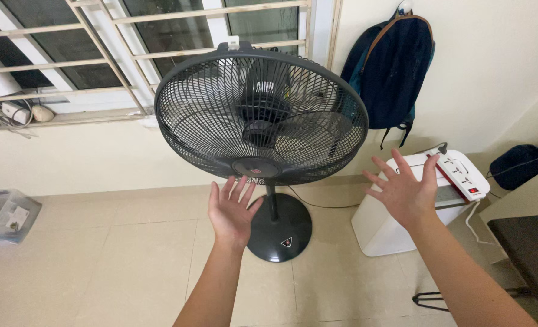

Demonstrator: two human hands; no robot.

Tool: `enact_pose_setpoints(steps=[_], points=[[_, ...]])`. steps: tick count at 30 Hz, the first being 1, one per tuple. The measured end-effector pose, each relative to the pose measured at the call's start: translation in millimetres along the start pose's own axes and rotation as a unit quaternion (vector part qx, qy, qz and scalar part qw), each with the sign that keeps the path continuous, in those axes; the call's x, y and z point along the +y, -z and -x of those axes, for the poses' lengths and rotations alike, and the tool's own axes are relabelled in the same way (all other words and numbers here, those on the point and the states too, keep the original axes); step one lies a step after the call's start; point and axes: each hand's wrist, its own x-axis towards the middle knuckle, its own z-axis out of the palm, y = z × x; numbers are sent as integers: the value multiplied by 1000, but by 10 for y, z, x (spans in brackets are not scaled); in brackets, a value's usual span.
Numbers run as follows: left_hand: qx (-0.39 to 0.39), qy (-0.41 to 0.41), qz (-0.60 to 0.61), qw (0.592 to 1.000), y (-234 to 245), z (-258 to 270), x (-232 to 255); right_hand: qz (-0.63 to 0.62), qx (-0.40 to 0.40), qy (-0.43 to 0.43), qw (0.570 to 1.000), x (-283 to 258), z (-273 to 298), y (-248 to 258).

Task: The person unplugs a standing fan, then removes the front grille, the central hub cap, and the fan blades. Each part is placed on a nearby table. The person then reattaches the front grille to the fan.

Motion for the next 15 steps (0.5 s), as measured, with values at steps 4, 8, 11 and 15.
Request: enact_pose_setpoints(steps=[4,8,11,15], points=[[-13,13,39,999,-128,124,89,-26,-3,-21,999,-27,47,-88],[-10,15,42,999,-161,162,100,-25,3,-24,999,-11,42,-97],[-5,14,33,999,-147,154,73,-21,3,-23,999,-4,11,-69],[-9,12,31,999,-125,129,24,-19,2,-21,1000,12,-11,-29]])
